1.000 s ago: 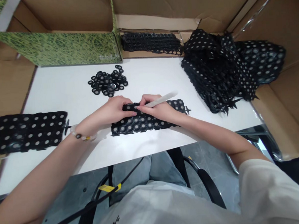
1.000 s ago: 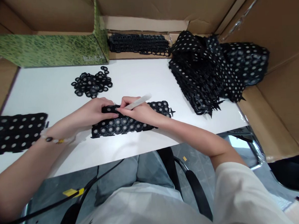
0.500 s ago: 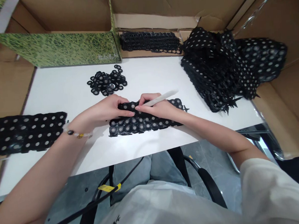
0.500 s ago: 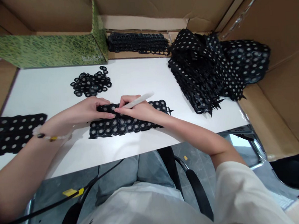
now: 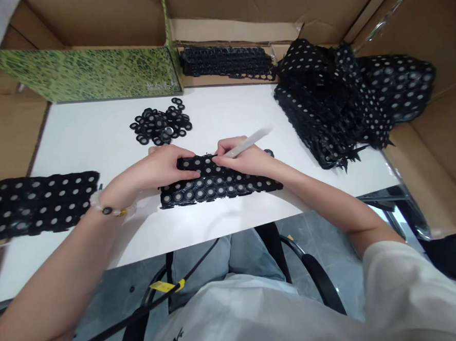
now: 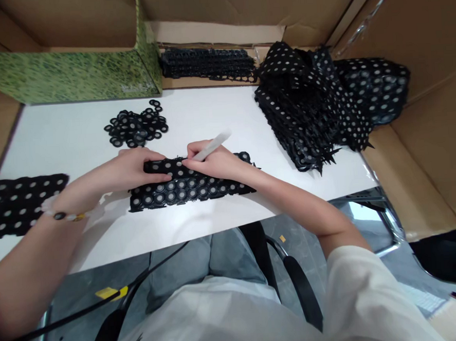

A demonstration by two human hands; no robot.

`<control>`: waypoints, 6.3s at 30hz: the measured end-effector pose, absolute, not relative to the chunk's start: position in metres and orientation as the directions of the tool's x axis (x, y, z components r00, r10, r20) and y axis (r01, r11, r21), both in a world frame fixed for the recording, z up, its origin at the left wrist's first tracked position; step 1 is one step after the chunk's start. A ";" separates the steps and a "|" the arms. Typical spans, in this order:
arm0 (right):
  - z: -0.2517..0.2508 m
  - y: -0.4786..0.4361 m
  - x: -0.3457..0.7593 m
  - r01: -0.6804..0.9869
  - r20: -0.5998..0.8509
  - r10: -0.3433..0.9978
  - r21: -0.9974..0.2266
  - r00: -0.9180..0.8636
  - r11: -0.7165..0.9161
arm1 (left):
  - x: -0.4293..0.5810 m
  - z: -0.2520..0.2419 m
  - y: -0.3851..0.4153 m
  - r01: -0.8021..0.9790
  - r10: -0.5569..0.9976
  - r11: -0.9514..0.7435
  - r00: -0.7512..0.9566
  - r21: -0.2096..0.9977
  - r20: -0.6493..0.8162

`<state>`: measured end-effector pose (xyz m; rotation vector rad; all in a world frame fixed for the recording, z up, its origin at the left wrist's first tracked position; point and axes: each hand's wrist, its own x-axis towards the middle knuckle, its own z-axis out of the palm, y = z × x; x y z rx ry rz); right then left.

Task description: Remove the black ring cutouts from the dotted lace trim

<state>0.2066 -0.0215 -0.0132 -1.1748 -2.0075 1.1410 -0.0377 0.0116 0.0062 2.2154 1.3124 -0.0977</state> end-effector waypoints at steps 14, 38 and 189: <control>-0.016 -0.022 0.202 0.367 0.040 0.864 -0.895 -0.503 0.255 | -0.027 -0.003 0.003 0.804 0.825 -0.388 0.521 0.450 -0.220; -0.020 -0.027 0.198 0.371 0.040 0.907 -0.904 -0.419 0.211 | -0.027 -0.005 0.006 0.759 0.810 -0.338 0.536 0.557 -0.239; -0.016 -0.021 0.204 0.307 0.084 0.824 -0.903 -0.560 0.300 | -0.018 0.001 -0.002 0.829 0.853 -0.407 0.496 0.384 -0.165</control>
